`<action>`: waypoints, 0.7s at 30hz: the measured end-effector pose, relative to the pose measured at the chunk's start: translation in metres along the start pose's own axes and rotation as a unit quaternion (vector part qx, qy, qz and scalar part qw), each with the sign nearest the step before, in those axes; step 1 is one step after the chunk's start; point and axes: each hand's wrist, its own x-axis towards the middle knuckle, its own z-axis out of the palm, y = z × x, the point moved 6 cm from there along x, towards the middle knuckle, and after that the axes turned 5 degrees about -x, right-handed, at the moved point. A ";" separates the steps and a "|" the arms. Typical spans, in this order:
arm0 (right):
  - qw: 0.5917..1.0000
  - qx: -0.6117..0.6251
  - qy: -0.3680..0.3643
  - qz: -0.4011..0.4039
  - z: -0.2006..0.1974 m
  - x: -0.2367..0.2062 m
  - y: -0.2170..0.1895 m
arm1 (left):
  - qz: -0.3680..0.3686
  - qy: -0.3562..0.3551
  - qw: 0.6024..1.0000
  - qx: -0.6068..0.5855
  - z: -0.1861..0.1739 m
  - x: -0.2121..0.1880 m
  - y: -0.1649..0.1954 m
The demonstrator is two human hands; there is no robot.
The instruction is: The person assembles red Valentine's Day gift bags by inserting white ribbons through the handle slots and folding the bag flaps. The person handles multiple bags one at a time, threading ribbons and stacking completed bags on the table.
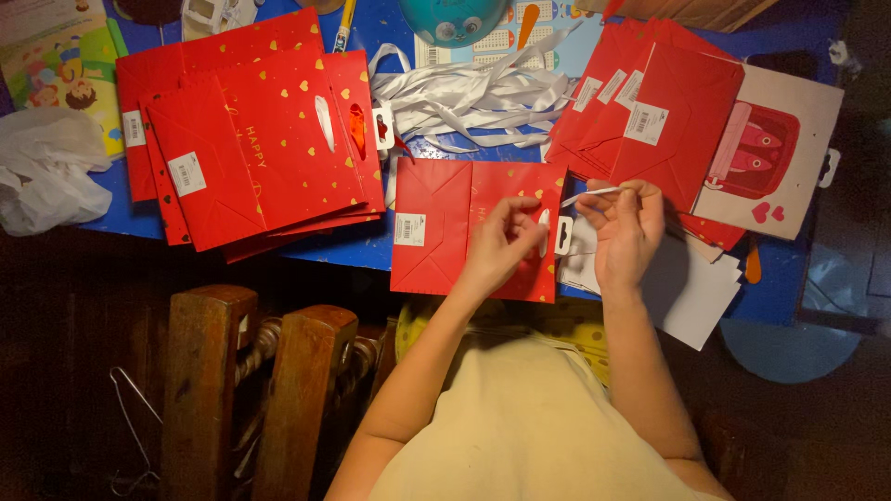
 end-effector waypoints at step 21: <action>0.781 -0.474 -0.406 -0.009 0.098 -0.062 -0.074 | 0.258 0.043 0.913 0.314 0.012 -0.071 0.123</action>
